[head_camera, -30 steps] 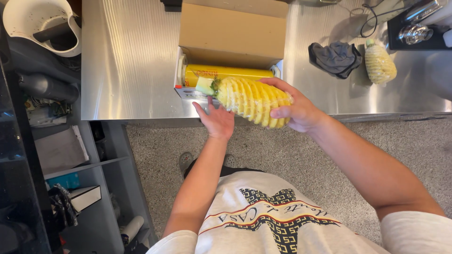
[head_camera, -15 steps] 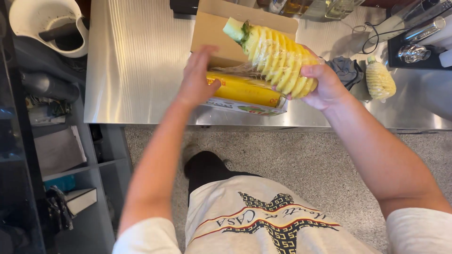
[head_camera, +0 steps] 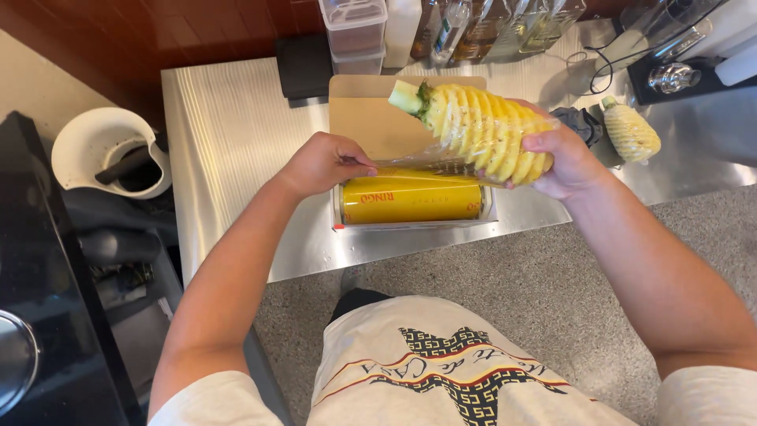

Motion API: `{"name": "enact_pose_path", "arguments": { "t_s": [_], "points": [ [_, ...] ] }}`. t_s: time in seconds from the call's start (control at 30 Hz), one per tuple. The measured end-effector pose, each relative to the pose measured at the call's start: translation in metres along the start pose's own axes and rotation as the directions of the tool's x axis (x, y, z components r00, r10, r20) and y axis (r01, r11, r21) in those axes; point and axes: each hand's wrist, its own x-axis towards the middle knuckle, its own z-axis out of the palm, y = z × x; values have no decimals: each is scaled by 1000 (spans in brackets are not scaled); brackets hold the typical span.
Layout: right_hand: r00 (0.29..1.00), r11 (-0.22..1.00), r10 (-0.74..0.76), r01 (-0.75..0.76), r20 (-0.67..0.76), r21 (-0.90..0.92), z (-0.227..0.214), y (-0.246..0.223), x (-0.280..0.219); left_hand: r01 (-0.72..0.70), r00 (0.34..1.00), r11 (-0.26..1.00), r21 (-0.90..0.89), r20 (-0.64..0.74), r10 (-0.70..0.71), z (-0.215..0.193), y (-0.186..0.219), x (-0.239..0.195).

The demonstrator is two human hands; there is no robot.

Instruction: Wrap a peeled pineapple in plastic wrap and then wash several limes in a kitchen sink.

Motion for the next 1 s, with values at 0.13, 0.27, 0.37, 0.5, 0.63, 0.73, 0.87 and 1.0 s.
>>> {"name": "enact_pose_path", "arguments": {
  "t_s": [0.13,0.27,0.37,0.5,0.63,0.73,0.87,1.0],
  "points": [
    [999,999,-32,32,-2,-7,2,-10,4,-9,1000,1000,1,-24,9,-12,6,9],
    [998,998,-63,62,-29,-17,-5,-21,7,-90,990,996,18,-107,92,-19,5,20],
    [997,997,-74,74,-20,-9,-10,-35,11,-101,982,995,9,-159,101,-21,9,29],
    [992,993,-119,120,30,-19,9,-62,13,-100,972,995,28,-210,104,-30,25,37],
    [987,984,-151,155,52,-84,11,-88,15,-128,965,991,31,-225,132,-45,38,48],
    [977,962,-185,202,105,-186,12,-110,15,-228,943,974,12,-245,224,-57,51,51],
    [981,968,-184,192,63,-162,34,-129,0,-304,915,948,98,-246,319,-64,82,37],
    [983,983,-8,42,184,-181,31,-112,-16,-137,982,986,93,-118,147,-53,104,-6]
  ]
}}
